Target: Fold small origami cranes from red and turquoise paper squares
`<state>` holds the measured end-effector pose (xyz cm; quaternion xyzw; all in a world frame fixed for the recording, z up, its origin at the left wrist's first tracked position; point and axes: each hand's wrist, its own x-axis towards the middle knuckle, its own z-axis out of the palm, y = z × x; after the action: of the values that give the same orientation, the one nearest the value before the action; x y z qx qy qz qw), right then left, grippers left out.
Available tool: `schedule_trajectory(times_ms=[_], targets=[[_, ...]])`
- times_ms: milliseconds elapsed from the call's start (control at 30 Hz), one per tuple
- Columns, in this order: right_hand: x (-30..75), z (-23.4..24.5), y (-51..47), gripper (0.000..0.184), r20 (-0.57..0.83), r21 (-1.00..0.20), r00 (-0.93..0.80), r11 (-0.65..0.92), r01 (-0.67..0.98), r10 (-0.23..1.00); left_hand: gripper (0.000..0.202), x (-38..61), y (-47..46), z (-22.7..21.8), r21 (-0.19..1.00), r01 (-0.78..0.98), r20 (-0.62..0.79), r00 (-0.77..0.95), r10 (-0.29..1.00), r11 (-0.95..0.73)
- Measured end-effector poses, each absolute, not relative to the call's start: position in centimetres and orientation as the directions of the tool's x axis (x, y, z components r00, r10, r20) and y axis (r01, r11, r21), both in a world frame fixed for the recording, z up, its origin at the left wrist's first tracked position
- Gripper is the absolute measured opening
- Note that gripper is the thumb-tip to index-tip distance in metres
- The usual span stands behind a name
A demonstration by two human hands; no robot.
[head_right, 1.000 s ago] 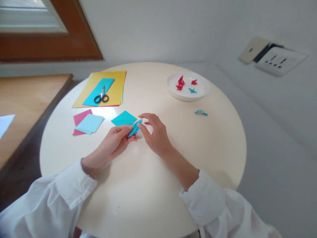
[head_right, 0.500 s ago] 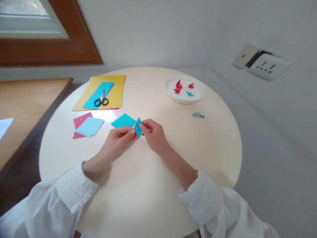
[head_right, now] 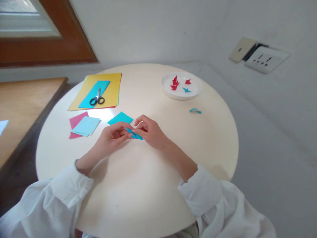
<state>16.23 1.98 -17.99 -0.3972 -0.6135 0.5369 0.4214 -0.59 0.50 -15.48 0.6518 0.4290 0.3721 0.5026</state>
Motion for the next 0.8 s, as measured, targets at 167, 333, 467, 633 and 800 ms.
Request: schedule_trajectory(times_ms=[167, 333, 467, 633, 800], targets=[[15.9, -17.9, 2.0, 0.012, 0.157, -0.983, -0.268, 0.176, 0.047, 0.951, 0.007, -0.4, 0.6, -15.6, 0.975, 0.194, 0.055, 0.270, 0.961, -0.110], [15.6, -17.9, 1.7, 0.018, 0.199, -0.979, -0.117, 0.204, 0.027, 0.973, 0.009, -0.3, 0.9, -16.3, 0.993, 0.086, 0.074, 0.124, 0.990, -0.085], [15.2, -18.3, 1.5, 0.016, 0.231, -0.973, -0.115, 0.232, 0.001, 0.966, 0.008, -0.2, 0.9, -16.9, 0.993, 0.031, 0.108, 0.059, 0.992, -0.110], [15.0, -18.9, 1.4, 0.016, 0.316, -0.947, -0.114, 0.321, 0.030, 0.942, 0.007, 0.0, 0.7, -17.3, 0.987, 0.061, 0.147, 0.054, 0.988, -0.150], [15.1, -19.3, 1.4, 0.012, 0.437, -0.894, -0.094, 0.443, 0.062, 0.895, 0.008, 0.2, 0.6, -17.3, 0.986, 0.054, 0.157, 0.031, 0.987, -0.159]])
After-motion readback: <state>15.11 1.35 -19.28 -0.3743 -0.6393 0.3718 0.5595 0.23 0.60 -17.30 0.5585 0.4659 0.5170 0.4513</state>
